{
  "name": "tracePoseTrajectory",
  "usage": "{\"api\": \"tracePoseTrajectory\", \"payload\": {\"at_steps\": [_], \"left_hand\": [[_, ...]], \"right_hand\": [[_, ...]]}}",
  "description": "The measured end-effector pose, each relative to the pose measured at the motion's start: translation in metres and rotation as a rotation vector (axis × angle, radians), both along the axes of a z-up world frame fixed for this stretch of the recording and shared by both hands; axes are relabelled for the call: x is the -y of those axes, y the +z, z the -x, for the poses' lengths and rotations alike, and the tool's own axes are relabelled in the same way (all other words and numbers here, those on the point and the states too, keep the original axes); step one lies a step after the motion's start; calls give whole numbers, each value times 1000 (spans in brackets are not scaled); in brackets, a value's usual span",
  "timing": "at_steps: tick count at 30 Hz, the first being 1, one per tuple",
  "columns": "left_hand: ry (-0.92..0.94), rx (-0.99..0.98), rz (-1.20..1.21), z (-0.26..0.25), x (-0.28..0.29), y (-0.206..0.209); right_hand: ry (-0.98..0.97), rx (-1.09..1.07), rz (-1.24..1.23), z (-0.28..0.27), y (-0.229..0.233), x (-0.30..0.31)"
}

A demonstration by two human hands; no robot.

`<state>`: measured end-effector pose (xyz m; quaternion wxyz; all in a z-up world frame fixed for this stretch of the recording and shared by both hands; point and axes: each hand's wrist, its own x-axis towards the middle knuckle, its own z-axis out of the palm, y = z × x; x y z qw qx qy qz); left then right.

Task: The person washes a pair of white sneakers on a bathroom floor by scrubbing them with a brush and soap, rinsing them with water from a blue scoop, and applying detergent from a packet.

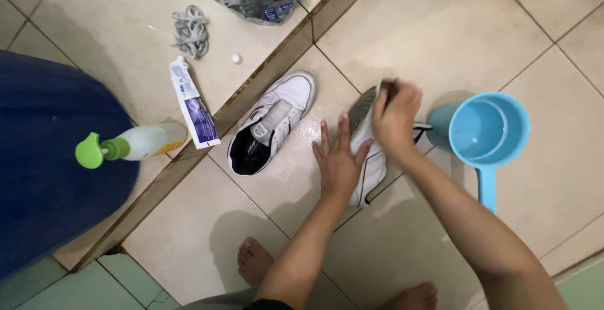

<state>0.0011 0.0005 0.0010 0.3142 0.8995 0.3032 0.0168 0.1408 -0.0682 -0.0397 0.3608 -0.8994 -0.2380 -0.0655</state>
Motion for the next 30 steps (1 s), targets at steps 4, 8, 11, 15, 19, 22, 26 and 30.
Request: {"api": "tracePoseTrajectory", "payload": {"at_steps": [4, 8, 11, 15, 19, 22, 26, 30], "left_hand": [[39, -98, 117, -3, 0, 9], [56, -132, 97, -4, -3, 4], [13, -3, 56, 3, 0, -8], [33, 12, 66, 1, 2, -9], [45, -52, 112, -3, 0, -1], [57, -44, 87, -3, -1, 1], [45, -11, 70, 4, 2, -5], [9, 18, 34, 3, -3, -11]], "right_hand": [[-179, -334, 81, -79, -22, -28], [-84, -94, 7, -24, 2, -21], [125, -74, 78, 62, 34, 2], [-9, -41, 42, 41, 21, -7], [-172, -317, 36, -80, -21, -32], [-189, -393, 37, -73, -22, -30], [46, -208, 52, 27, 19, 4], [168, -205, 107, 71, 37, 7]]}}
